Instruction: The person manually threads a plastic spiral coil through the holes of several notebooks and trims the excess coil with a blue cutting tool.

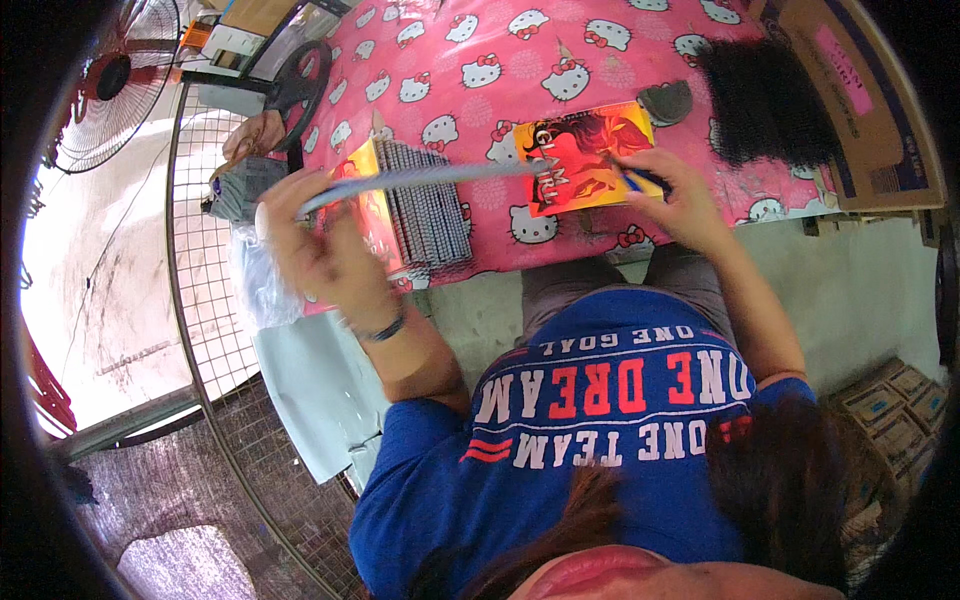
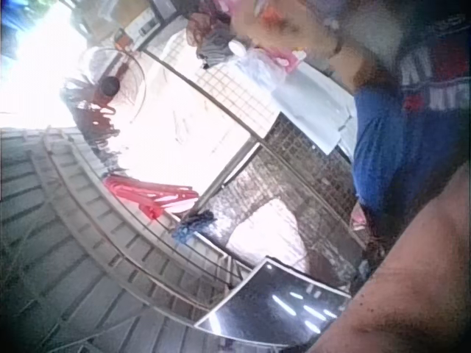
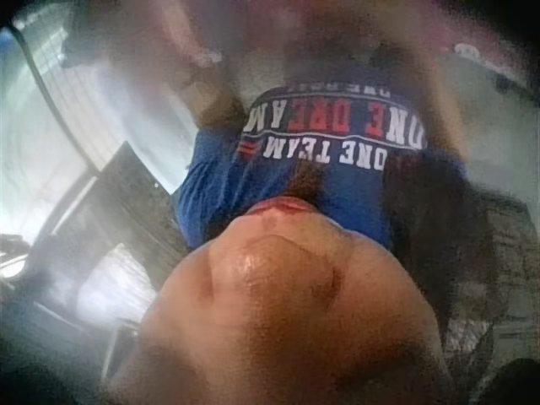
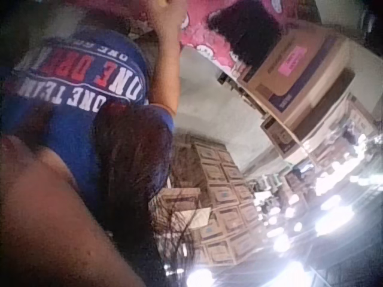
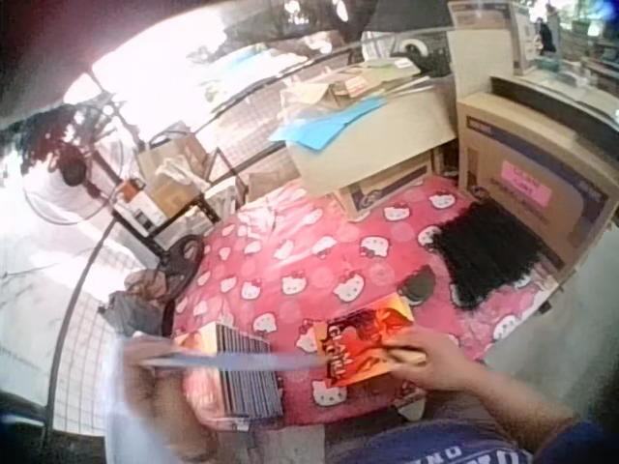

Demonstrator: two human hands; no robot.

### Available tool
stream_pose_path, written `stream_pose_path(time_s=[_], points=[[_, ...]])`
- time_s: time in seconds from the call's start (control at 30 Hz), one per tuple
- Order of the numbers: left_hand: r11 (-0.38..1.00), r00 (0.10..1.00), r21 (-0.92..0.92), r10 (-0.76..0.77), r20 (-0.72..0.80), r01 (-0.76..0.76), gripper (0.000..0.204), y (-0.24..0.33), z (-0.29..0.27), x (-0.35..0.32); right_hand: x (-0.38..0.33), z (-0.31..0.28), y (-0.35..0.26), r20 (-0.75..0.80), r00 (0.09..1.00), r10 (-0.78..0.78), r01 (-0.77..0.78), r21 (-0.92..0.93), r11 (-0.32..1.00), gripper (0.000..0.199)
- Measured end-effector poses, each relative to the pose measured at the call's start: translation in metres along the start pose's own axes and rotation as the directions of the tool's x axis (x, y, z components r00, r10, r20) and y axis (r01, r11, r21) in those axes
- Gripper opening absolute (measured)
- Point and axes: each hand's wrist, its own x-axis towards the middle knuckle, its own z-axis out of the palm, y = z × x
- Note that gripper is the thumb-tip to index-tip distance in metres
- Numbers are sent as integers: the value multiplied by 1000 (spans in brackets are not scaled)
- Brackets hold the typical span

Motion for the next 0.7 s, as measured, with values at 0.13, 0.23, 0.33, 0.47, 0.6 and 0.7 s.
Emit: stream_pose_path(time_s=[0.13,0.23,0.33,0.47,0.6,0.7], points=[[957,956,190,171,239,-219,19,6,-52,51,-21,-24,63,-96,995,14,-50,-380,923,42],[926,884,360,-69,462,-116,20,-64,-34,47,-30,-30,93,-100,995,25,-77,-558,826,41],[931,746,358,-284,602,65,37,-131,-25,11,-34,-24,105,-95,995,-20,-45,-632,774,43],[762,575,609,-606,549,220,54,-156,-49,-17,-42,-21,112,-158,986,-47,-57,-597,800,44],[685,517,662,-702,489,305,66,-184,-76,-67,-41,-20,111,-162,986,-45,-61,-591,804,43],[649,472,577,-759,448,496,71,-192,-77,-82,-40,-20,110,-164,986,-41,-66,-598,799,43]])
